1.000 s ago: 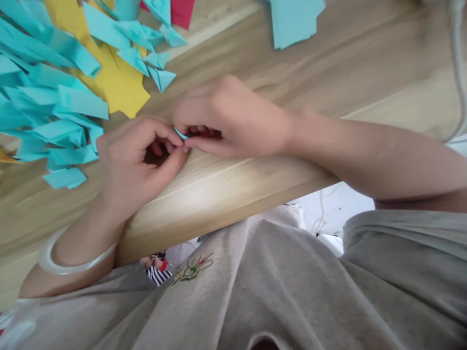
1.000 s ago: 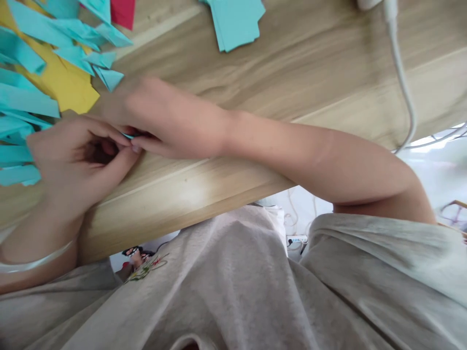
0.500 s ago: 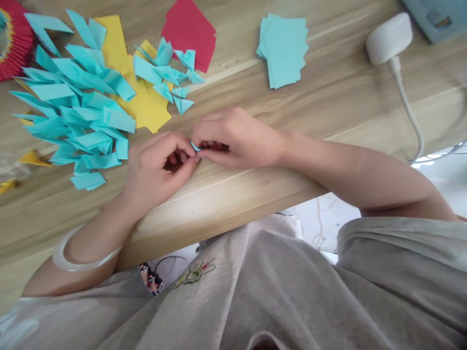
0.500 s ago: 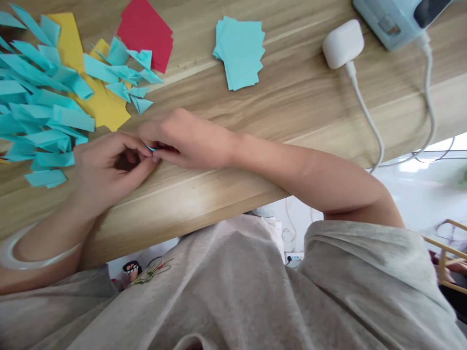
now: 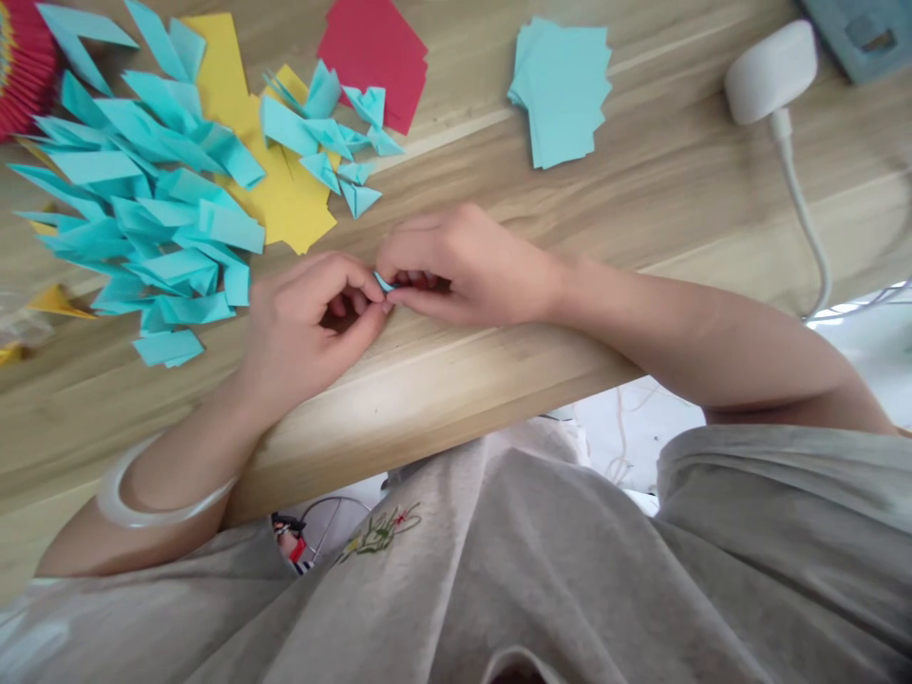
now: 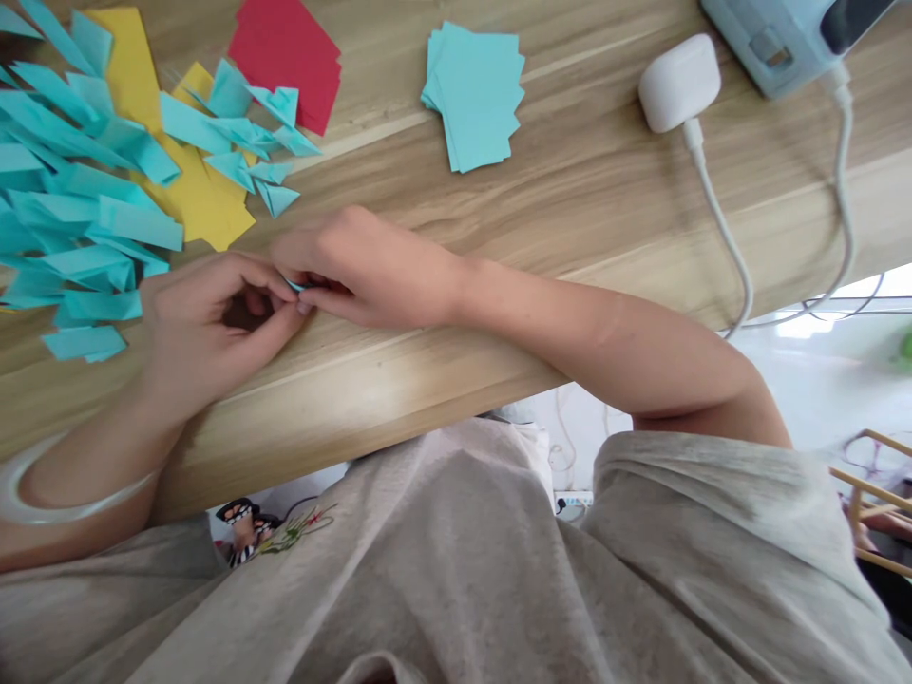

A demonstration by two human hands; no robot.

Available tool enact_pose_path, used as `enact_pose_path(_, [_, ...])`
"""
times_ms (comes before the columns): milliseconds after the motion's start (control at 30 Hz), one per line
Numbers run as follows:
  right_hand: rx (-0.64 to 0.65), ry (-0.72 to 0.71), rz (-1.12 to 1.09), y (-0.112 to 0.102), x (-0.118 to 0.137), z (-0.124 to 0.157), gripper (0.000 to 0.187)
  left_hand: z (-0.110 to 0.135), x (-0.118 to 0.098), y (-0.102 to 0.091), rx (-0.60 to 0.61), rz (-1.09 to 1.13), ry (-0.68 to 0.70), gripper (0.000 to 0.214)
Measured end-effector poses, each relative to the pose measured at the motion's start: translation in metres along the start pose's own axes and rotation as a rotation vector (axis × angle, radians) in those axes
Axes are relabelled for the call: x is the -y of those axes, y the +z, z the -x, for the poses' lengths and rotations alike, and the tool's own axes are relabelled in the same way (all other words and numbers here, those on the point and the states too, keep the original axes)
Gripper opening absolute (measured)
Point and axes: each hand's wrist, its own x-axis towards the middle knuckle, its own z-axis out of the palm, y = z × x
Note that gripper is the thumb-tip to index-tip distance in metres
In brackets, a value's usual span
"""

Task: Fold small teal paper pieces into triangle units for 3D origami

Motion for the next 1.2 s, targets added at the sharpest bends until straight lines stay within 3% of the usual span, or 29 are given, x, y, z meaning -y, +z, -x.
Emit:
enact_pose_path(233, [-0.073,-0.037,-0.001,0.0022,-0.0021,0.0006,0.080,0.0006,-0.0019,-0.0011,0.001,-0.005,-0.026,0.011])
enact_pose_path(333, [-0.034,-0.026,0.028,0.0010,-0.0008,0.0000,0.084,0.0009,-0.0018,-0.0009,0.005,-0.002,-0.039,0.010])
enact_pose_path(467, [0.033,0.020,0.066,-0.0020,0.0025,-0.0019,0.072,0.0007,-0.0016,-0.0008,-0.005,-0.006,-0.026,0.009])
enact_pose_path(800, [-0.025,-0.044,0.080,-0.0008,0.0000,0.0003,0.075,0.0012,-0.0004,0.0004,0.002,0.024,-0.020,0.007])
enact_pose_path(1000, [-0.019,-0.025,0.052,-0.0013,0.0004,0.0003,0.081,0.0011,-0.0057,-0.0030,0.055,-0.002,-0.111,0.010])
enact_pose_path(1200, [0.025,0.012,0.073,-0.0015,0.0009,-0.0011,0.068,0.0008,-0.0034,-0.0014,0.010,0.021,-0.061,0.007])
